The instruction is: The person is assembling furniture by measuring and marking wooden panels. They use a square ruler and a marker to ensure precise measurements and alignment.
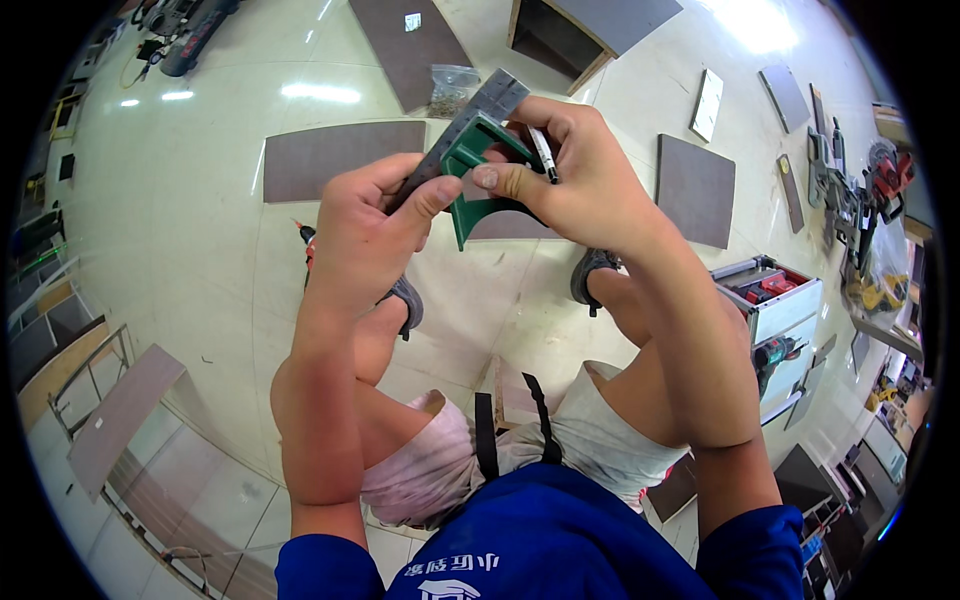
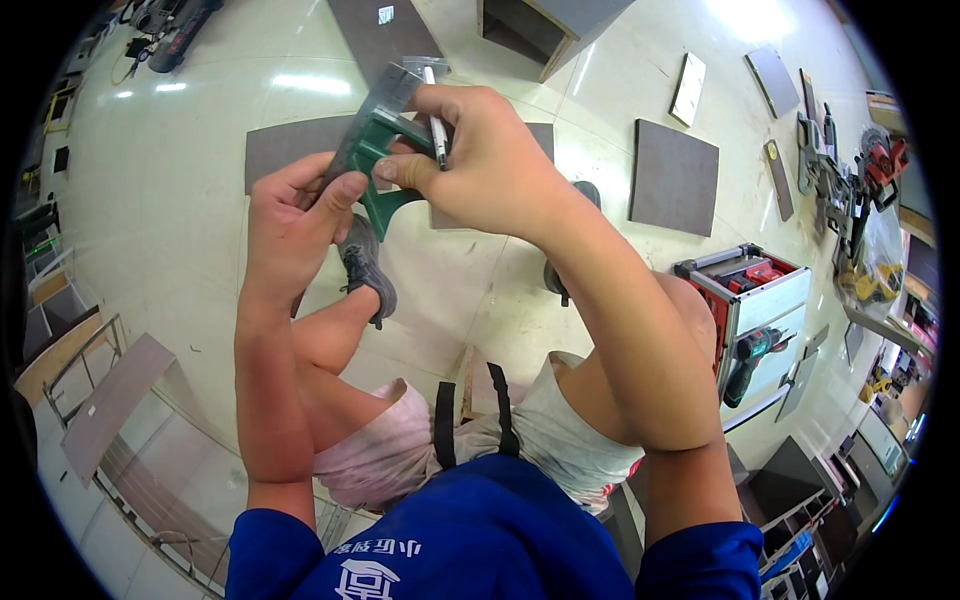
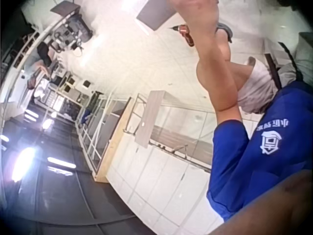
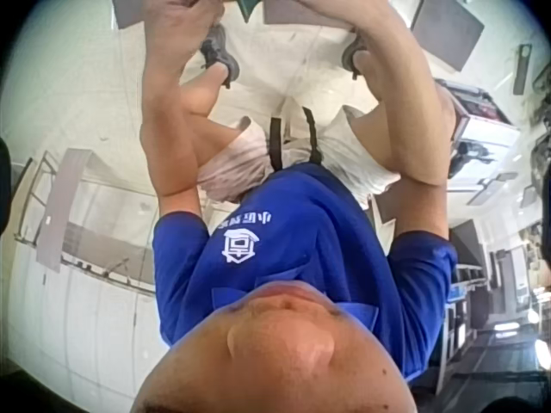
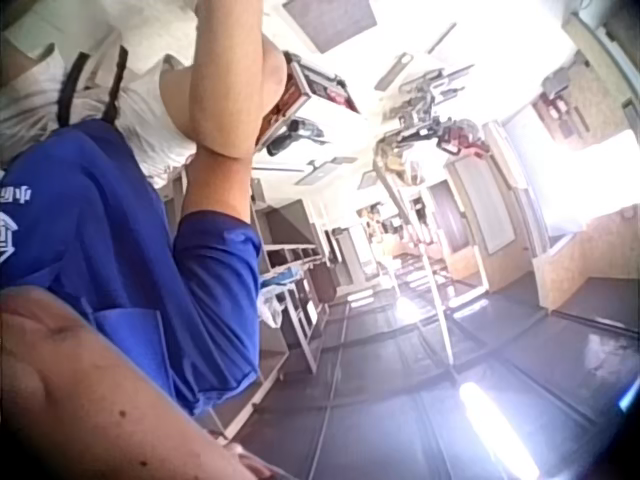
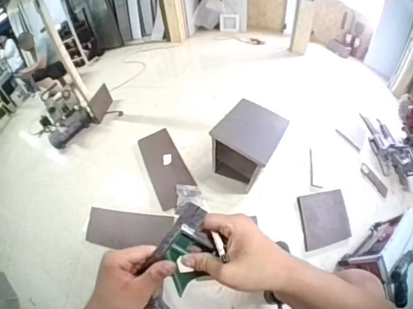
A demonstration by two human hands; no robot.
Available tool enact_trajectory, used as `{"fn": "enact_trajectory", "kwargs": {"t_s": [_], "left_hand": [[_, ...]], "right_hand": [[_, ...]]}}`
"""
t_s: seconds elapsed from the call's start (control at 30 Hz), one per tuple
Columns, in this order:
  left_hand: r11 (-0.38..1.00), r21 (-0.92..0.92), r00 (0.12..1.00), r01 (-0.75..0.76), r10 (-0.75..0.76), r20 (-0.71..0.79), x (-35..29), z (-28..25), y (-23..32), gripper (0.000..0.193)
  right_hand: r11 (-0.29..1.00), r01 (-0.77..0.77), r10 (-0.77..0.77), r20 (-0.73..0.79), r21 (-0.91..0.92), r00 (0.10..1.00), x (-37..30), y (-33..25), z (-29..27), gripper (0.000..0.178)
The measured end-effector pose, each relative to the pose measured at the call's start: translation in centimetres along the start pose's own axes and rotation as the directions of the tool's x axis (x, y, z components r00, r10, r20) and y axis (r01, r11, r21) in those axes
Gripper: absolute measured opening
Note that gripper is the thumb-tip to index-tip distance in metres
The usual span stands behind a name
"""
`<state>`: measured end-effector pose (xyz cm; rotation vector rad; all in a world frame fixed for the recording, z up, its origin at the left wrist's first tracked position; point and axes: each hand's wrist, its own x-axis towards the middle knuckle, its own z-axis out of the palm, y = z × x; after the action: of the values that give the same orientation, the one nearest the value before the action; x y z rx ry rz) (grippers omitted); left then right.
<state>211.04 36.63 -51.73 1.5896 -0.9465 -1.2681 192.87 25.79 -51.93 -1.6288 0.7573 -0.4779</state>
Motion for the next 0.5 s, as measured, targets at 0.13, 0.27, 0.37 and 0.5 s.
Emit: {"fn": "enact_trajectory", "kwargs": {"t_s": [0.13, 0.27, 0.37, 0.5], "left_hand": [[0.998, -0.053, 1.000, 0.015, -0.016, -0.011, -0.1, 0.6, -0.3, 0.023], [0.998, -0.061, 0.999, 0.007, -0.009, -0.032, -0.3, 0.7, -0.3, 0.026], [1.000, 0.021, 0.998, 0.006, -0.005, -0.060, 0.0, 0.8, -0.8, 0.026], [0.998, -0.049, 0.999, -0.042, 0.041, -0.028, 0.2, 1.0, -2.0, 0.027]], "right_hand": [[0.998, -0.024, 0.021, 0.045, 0.062, 0.999, 0.2, 0.2, -0.4, 0.022], [1.000, -0.012, 0.012, 0.069, 0.005, 0.998, 0.6, 0.4, -0.7, 0.024], [0.988, 0.074, -0.071, 0.033, -0.134, 0.997, 1.0, 1.2, -0.7, 0.025], [0.970, 0.116, -0.118, 0.004, -0.216, 0.993, 1.7, 1.0, -1.4, 0.026]]}}
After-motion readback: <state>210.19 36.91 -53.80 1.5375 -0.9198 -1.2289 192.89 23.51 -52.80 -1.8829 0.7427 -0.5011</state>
